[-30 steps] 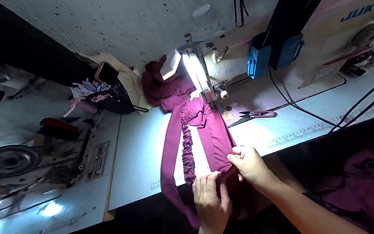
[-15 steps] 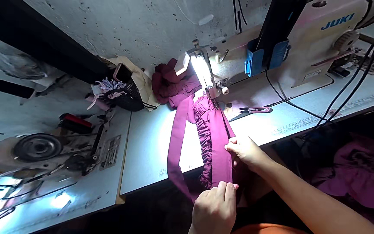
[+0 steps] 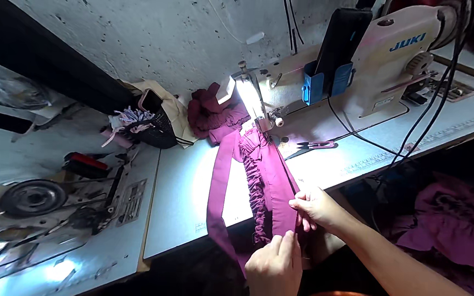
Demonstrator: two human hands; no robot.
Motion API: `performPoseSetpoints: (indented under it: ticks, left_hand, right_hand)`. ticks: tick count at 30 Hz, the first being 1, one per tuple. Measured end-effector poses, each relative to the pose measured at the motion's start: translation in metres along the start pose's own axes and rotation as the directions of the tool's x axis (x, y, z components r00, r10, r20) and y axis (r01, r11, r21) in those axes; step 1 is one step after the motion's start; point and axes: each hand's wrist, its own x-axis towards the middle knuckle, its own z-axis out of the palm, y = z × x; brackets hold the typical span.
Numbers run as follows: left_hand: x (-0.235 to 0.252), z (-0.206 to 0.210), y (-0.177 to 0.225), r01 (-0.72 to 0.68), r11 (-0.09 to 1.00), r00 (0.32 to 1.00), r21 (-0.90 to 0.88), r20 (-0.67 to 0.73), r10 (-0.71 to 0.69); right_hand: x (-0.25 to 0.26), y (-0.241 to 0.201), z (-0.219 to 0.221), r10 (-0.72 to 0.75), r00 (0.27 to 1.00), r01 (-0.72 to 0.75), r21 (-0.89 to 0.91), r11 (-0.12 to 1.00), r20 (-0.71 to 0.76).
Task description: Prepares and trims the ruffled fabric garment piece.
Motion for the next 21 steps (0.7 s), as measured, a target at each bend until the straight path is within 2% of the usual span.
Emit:
performPoseSetpoints:
  ticks: [4,6,7,9,10,11,12,14,15,16,19,21]
  left_hand:
    - [-0.001,0.007,0.002,-0.099,0.995,0.995,-0.032,0.007,0.099]
    - [-0.001,0.01,0.001,-0.123,0.991,0.992,-0.056,0.036,0.125]
    - [0.0,0.011,0.001,-0.121,0.99,0.991,-0.072,0.051,0.124]
    - [0.003,0.009,-0.001,-0.102,0.99,0.99,-0.1,0.083,0.111]
    - [0.004,0.008,-0.002,-0.091,0.99,0.991,-0.111,0.092,0.102]
    - [0.005,0.006,-0.002,-0.081,0.989,0.991,-0.12,0.096,0.093]
    - [0.006,0.006,-0.003,-0.071,0.989,0.992,-0.129,0.097,0.084]
    - [0.006,0.008,-0.003,-0.054,0.987,0.992,-0.15,0.105,0.07]
    - [0.005,0.01,-0.002,-0.048,0.986,0.991,-0.161,0.117,0.068]
    - [0.003,0.014,-0.001,-0.045,0.985,0.989,-0.166,0.129,0.067]
    - [-0.003,0.025,0.003,-0.022,0.986,0.984,-0.167,0.169,0.051]
    - [-0.007,0.03,0.005,0.051,0.983,0.978,-0.175,0.208,-0.014]
  right_hand:
    - [0.007,0.007,0.004,-0.026,0.998,0.021,-0.088,0.996,-0.062]
    - [0.006,0.016,0.001,-0.187,0.971,0.152,-0.218,0.964,-0.148]
    - [0.004,0.022,-0.001,-0.312,0.927,0.235,-0.327,0.915,-0.206]
    - [0.002,0.035,-0.007,-0.579,0.753,0.306,-0.614,0.728,-0.312]
    - [0.001,0.042,-0.012,-0.669,0.666,0.283,-0.718,0.635,-0.329]
    - [-0.001,0.047,-0.017,-0.682,0.649,0.225,-0.772,0.595,-0.337]
    - [-0.008,0.048,-0.021,-0.612,0.716,0.152,-0.781,0.606,-0.336]
    - [-0.019,0.044,-0.028,-0.294,0.911,-0.01,-0.729,0.685,-0.289]
    - [-0.018,0.047,-0.028,-0.188,0.947,-0.05,-0.697,0.716,-0.261]
    - [-0.015,0.055,-0.026,-0.169,0.956,-0.036,-0.665,0.746,-0.242]
    - [0.0,0.093,-0.013,-0.366,0.904,0.216,-0.503,0.837,-0.22]
    - [-0.001,0.107,-0.004,-0.426,0.884,0.34,-0.36,0.869,-0.191]
